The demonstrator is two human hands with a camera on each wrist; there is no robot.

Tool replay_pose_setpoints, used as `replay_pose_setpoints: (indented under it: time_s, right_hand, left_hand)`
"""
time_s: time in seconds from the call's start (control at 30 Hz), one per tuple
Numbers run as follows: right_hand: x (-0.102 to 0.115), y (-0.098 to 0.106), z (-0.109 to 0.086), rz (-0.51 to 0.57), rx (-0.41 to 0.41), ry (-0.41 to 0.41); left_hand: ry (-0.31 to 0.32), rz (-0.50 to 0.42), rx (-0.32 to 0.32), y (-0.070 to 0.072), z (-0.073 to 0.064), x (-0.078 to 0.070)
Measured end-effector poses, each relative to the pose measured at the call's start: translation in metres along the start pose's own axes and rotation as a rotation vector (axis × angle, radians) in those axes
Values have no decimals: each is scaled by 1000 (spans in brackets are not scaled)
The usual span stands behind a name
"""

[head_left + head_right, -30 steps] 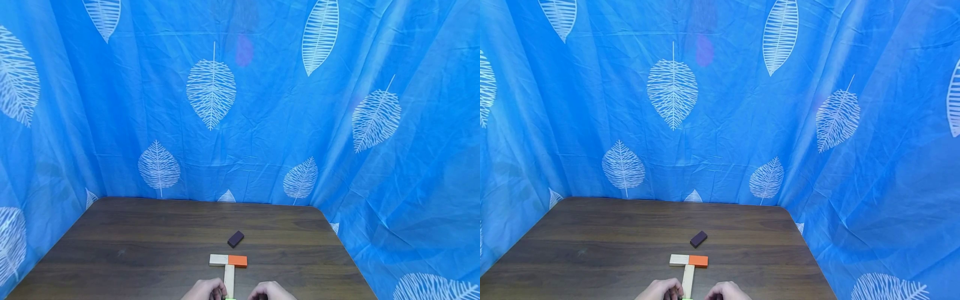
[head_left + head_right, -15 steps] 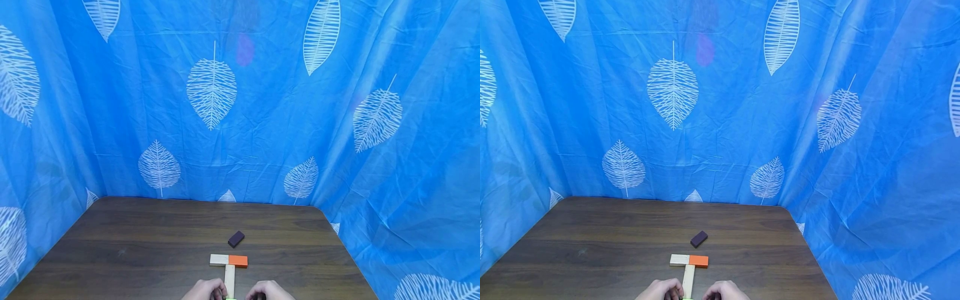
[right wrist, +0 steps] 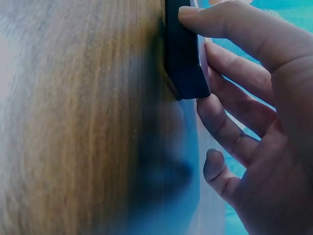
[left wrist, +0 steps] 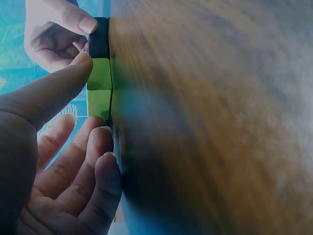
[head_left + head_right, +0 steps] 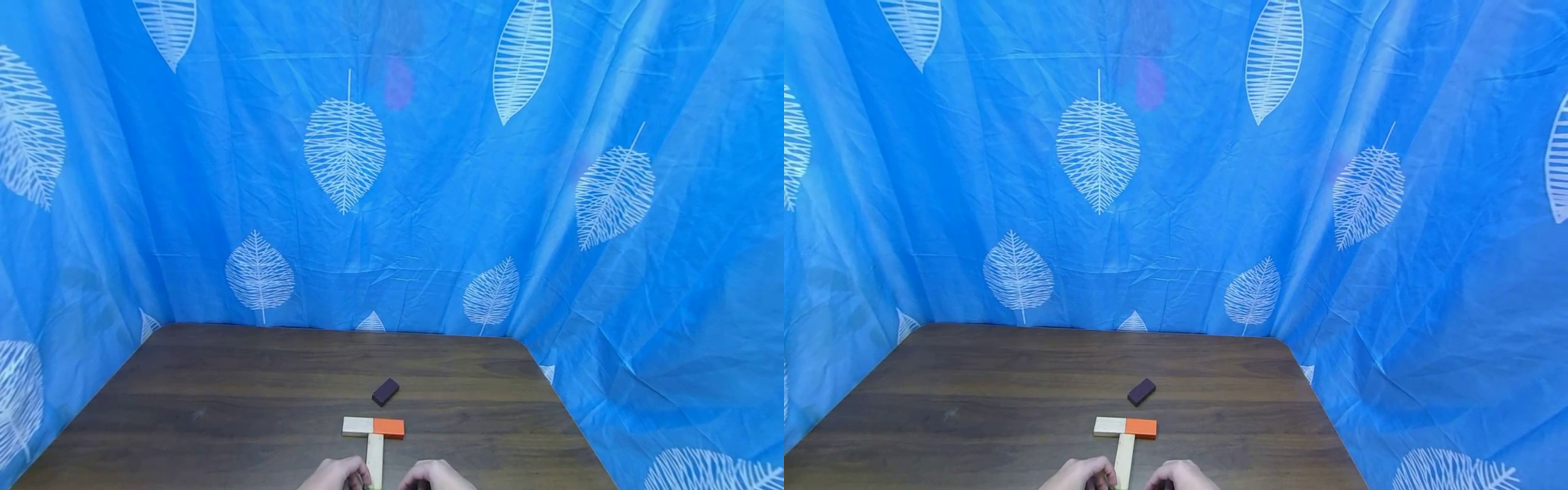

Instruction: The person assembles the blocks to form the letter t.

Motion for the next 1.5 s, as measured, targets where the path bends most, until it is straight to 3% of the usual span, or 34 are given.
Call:
replay_pose_setpoints:
  time_s: [0.23, 0.57, 1.03, 1.33, 1.5]
  right_hand:
    - [-1, -1, 2, 33, -1, -18]
    - [0, -1, 2, 26, 1, -4]
    - [-3, 0, 2, 90, 9, -29]
    - [-3, 1, 2, 104, 2, -46]
    - [-4, 3, 1, 103, -7, -70]
  left_hand:
    - [-3, 10, -7, 0, 0, 0]
    - [50, -10, 33, -1, 1, 1]
    - [11, -3, 33, 0, 1, -3]
    - [-51, 31, 14, 5, 1, -6]
    - [-39, 5, 39, 7, 3, -5]
Point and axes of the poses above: each hand's wrist, its own z-axis towards the middle knuckle, its own y-axis out of the back of the hand, x = y × z, the point moved 7 cm from there along z, towards the middle knuckle, and after that the axes turned 10 degrees about z, right-handed, at the moved point
